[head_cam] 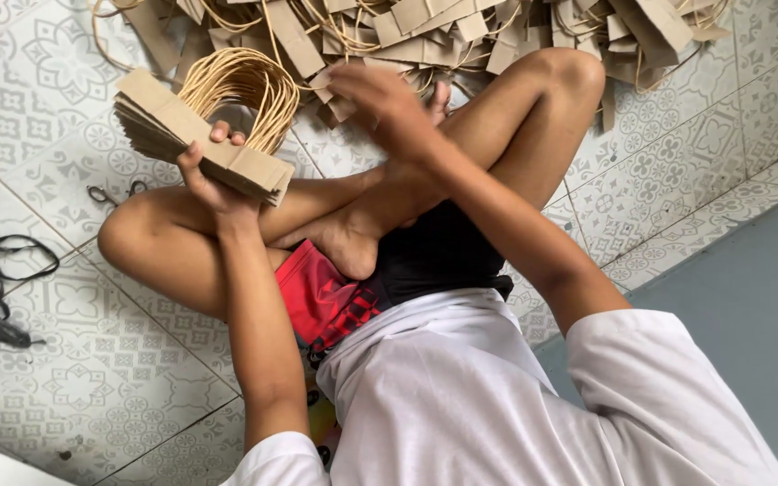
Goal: Organizing and aligning a stack of paper bag handles by flipping through them.
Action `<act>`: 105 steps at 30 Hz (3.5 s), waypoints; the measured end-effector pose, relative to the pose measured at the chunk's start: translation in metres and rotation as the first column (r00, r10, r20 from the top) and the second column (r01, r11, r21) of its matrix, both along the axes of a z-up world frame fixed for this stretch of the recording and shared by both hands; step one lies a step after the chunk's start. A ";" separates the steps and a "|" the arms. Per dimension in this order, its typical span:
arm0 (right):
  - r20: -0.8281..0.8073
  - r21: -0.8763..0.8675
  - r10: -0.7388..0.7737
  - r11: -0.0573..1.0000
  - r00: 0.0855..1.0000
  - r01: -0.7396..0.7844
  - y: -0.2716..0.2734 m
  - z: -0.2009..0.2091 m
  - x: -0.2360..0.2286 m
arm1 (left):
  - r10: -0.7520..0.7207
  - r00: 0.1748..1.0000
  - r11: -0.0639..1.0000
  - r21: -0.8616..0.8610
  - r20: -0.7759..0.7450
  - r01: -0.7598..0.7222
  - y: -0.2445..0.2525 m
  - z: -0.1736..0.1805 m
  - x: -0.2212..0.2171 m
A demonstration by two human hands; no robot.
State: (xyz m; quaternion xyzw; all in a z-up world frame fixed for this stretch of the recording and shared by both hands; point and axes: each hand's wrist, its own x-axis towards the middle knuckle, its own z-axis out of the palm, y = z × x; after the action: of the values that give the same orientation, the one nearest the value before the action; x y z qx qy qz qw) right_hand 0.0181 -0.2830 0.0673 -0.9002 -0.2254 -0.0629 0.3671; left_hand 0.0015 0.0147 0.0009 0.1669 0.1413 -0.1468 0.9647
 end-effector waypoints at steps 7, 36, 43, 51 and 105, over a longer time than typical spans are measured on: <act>0.117 -0.092 -0.405 0.905 0.907 0.416 -0.084 -0.014 0.092 | -0.038 0.999 0.990 0.137 -0.008 0.038 -0.014 -0.017 0.007; -0.808 0.446 0.203 0.824 0.553 0.350 0.056 0.144 0.057 | -0.116 0.971 0.991 0.088 0.211 0.099 -0.029 -0.019 -0.018; -0.863 0.459 0.278 0.783 0.422 0.421 0.103 0.080 0.072 | -0.031 0.999 0.987 0.155 0.026 0.027 -0.037 -0.065 -0.025; -0.127 0.226 -0.140 0.960 0.982 0.166 0.129 0.061 0.028 | 0.038 0.992 0.970 0.236 0.118 -0.065 -0.040 -0.021 -0.017; 0.040 -0.050 0.180 0.983 0.983 -0.178 0.120 0.080 0.052 | -0.090 0.996 0.971 0.222 0.013 0.085 -0.043 -0.013 -0.015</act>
State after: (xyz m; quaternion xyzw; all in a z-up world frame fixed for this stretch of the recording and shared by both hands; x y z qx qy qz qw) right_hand 0.0703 -0.1628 0.1478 -0.8828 -0.3151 -0.0443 0.3455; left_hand -0.0136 -0.0281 -0.0120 0.2809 0.1383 -0.1704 0.9343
